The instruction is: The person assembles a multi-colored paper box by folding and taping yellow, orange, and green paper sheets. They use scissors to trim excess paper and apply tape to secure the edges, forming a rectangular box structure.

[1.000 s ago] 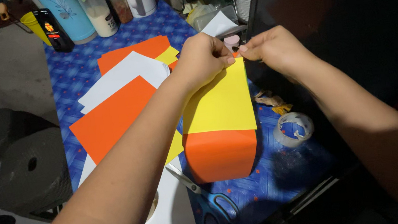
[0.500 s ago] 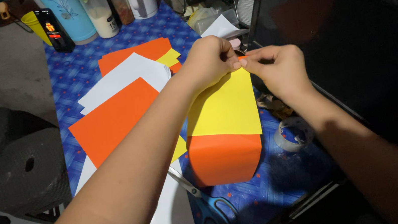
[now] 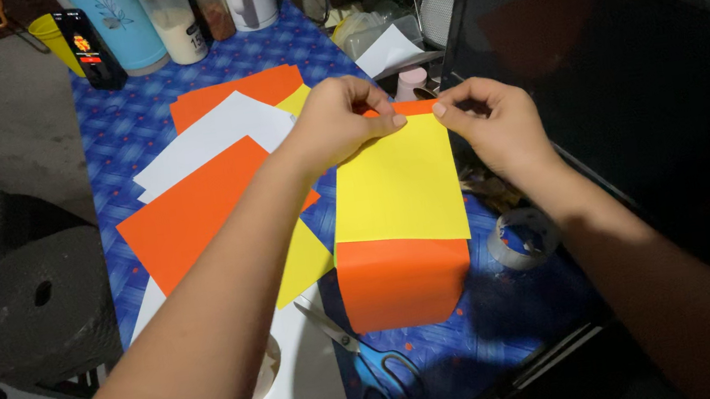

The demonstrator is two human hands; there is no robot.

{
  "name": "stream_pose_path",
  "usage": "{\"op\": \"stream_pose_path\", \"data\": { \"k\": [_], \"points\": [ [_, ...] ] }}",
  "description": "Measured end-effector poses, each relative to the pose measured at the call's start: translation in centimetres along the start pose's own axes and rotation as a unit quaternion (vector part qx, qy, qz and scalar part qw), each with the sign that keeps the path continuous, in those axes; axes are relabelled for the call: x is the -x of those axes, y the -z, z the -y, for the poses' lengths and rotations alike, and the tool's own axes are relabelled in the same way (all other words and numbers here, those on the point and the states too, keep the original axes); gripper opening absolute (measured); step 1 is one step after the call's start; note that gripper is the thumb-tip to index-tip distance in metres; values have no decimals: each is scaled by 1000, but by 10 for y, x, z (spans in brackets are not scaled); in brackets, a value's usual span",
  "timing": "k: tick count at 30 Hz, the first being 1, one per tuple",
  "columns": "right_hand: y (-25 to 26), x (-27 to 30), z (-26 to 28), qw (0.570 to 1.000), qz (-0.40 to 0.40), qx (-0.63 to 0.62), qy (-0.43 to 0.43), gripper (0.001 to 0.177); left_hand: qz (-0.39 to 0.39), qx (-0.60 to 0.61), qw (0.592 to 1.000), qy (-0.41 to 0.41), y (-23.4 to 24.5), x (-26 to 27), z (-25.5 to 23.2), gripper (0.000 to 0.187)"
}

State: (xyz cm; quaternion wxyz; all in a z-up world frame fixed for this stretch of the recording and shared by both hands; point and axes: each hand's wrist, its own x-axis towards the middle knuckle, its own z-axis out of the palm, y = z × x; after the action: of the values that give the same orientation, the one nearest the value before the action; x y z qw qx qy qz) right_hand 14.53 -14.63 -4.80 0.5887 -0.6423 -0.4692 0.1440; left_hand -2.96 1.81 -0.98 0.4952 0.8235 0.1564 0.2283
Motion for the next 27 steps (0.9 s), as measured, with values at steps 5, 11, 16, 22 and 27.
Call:
{"op": "stream_pose_path", "data": {
  "k": [5,11,16,22,27],
  "points": [
    [0,-5,2,978,11,-161,-131,18,-31,-5,999,-3,-9,-8,8,20],
    [-18,1,22,979,-25,-138,-149,12,-28,50,998,-25,-13,-12,23,21],
    [-36,10,23,976,-103,-129,-143,16,-36,78,996,-36,-17,-19,41,23],
    [-34,12,8,993,-62,-81,-64,20,-72,93,988,-99,-22,-30,59,17],
    [-25,3,5,992,-25,-52,-112,25,-93,66,991,-70,-25,-34,65,16]
  ]
}}
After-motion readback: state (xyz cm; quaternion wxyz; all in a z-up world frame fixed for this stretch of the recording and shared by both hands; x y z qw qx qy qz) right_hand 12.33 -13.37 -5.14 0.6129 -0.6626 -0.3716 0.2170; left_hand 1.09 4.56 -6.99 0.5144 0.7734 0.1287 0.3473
